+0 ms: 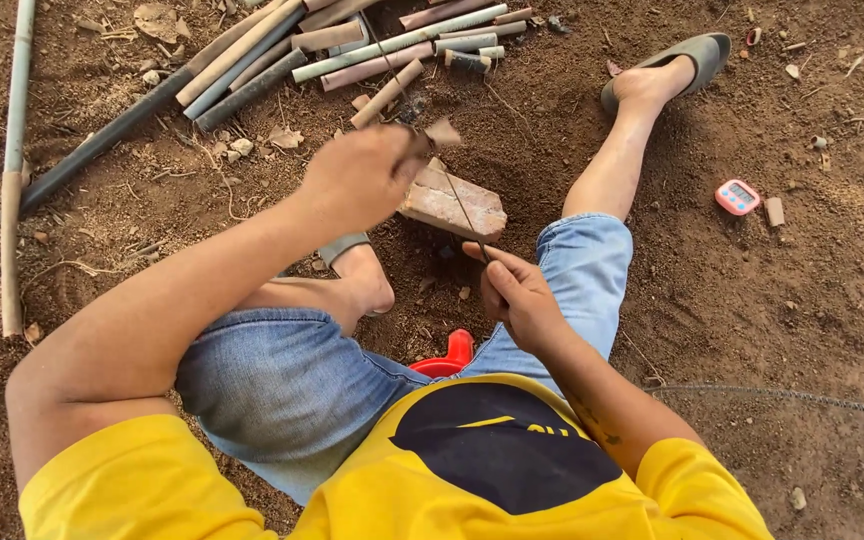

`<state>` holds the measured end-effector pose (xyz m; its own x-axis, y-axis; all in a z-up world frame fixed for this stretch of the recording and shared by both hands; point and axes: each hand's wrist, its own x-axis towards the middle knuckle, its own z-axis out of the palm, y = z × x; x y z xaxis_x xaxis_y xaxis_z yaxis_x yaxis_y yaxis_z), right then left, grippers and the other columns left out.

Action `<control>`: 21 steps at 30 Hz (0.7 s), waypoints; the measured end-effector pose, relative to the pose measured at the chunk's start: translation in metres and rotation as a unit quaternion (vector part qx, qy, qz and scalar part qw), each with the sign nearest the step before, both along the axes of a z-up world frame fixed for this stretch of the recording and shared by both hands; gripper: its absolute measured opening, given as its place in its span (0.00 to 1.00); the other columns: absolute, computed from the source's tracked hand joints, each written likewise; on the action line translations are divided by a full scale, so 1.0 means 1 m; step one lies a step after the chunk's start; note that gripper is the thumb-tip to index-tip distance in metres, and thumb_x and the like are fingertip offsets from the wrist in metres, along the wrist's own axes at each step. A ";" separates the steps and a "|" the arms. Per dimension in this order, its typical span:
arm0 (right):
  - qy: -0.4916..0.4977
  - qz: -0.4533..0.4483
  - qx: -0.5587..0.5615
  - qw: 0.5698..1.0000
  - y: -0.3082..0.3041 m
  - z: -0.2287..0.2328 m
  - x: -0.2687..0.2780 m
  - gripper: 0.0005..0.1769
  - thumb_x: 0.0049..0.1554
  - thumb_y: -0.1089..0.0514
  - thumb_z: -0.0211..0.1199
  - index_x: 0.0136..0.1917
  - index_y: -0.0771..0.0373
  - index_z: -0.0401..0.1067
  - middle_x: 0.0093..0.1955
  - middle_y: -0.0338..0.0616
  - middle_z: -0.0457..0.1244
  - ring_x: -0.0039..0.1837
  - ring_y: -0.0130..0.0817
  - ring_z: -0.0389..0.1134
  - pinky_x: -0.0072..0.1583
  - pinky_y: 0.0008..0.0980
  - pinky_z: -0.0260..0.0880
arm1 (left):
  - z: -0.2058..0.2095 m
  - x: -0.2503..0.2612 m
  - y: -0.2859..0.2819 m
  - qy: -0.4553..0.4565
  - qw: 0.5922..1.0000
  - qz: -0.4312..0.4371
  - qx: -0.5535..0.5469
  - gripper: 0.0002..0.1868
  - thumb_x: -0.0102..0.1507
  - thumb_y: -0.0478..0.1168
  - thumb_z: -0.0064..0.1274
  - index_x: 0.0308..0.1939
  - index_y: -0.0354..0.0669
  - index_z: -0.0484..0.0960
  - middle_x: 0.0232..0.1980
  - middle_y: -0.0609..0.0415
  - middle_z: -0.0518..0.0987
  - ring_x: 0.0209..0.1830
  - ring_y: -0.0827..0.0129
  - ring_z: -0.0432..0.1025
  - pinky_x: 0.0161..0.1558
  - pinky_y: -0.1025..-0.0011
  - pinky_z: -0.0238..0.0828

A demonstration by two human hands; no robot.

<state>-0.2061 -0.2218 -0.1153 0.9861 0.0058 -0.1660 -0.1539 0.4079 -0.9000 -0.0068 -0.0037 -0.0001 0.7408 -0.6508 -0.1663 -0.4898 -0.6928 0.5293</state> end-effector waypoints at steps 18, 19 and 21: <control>0.002 0.000 0.014 1.000 0.006 0.002 -0.002 0.24 0.72 0.56 0.50 0.74 0.72 0.68 0.26 0.37 0.53 0.23 0.20 0.51 0.28 0.20 0.51 | 0.003 0.001 0.009 0.014 0.990 0.087 -0.110 0.21 0.75 0.54 0.42 0.56 0.41 0.77 0.48 0.32 0.82 0.52 0.33 0.78 0.52 0.38 0.74; 0.002 0.001 0.014 1.000 0.006 -0.001 -0.005 0.24 0.72 0.56 0.50 0.74 0.72 0.68 0.26 0.37 0.53 0.23 0.20 0.51 0.28 0.20 0.51 | 0.000 0.003 0.009 0.014 0.990 0.088 -0.111 0.21 0.75 0.54 0.42 0.56 0.41 0.77 0.48 0.32 0.82 0.52 0.33 0.78 0.52 0.38 0.74; 0.023 0.003 0.014 1.000 0.006 -0.005 -0.010 0.24 0.72 0.55 0.50 0.74 0.71 0.69 0.26 0.36 0.53 0.23 0.20 0.51 0.28 0.19 0.50 | -0.005 0.008 0.010 0.013 0.990 0.108 -0.089 0.19 0.75 0.49 0.39 0.54 0.38 0.79 0.46 0.35 0.83 0.49 0.37 0.80 0.50 0.44 0.76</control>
